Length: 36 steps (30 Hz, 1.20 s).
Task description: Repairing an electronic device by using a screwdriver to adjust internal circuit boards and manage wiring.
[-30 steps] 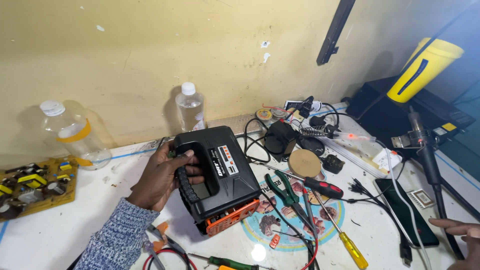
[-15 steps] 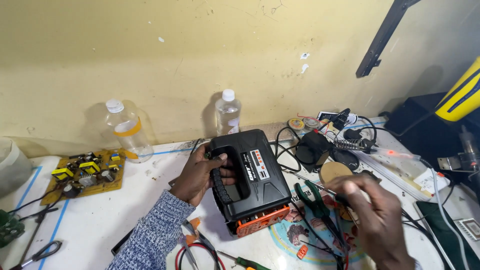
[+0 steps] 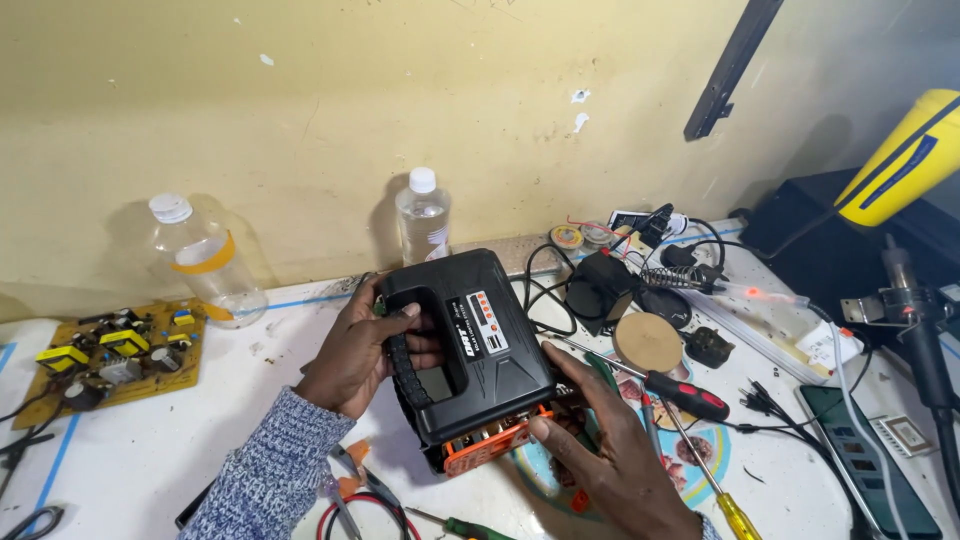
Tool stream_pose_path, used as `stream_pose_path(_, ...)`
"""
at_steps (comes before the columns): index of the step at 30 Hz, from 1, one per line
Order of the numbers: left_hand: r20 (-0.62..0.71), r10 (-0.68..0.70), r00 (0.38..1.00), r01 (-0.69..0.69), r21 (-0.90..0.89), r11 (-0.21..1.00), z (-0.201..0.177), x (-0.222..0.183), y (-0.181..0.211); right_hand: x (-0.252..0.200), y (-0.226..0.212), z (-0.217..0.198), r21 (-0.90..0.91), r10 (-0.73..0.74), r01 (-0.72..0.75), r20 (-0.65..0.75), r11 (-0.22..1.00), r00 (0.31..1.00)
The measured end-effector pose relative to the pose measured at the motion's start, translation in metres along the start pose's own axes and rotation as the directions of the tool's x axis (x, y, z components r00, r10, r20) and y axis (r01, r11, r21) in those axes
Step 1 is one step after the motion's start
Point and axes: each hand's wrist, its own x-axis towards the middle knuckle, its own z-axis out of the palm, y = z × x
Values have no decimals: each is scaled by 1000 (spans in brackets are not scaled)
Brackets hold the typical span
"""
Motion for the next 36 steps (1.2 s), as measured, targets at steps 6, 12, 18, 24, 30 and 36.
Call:
stream_pose_path(6, 18, 7, 1000, -6, -57, 998, -3, 3, -2, 1, 6, 6, 67, 21, -18, -45, 998, 999)
stream_pose_path(12, 30, 15, 999, -11, -111, 994, -5, 5, -5, 2, 3, 11, 180, -16, 22, -33, 983, 999)
stream_pose_path(18, 6, 19, 1000, -18, -101, 995, -2, -4, -7, 4, 17, 11, 196, -65, 78, -71, 977, 995)
stream_pose_path(24, -3, 36, 999, -36, -9, 999, -2, -13, -8, 5, 33, 12, 238, -97, 111, -66, 965, 993)
stream_pose_path(30, 38, 388, 921, -345, 546, 764, -14, -12, -8, 3, 33, 13, 158, -109, 118, -63, 980, 992)
stream_pose_path(36, 55, 464, 884, -384, 651, 655, -20, -1, -19, -1, 15, 15, 178, 45, -29, -85, 984, 995)
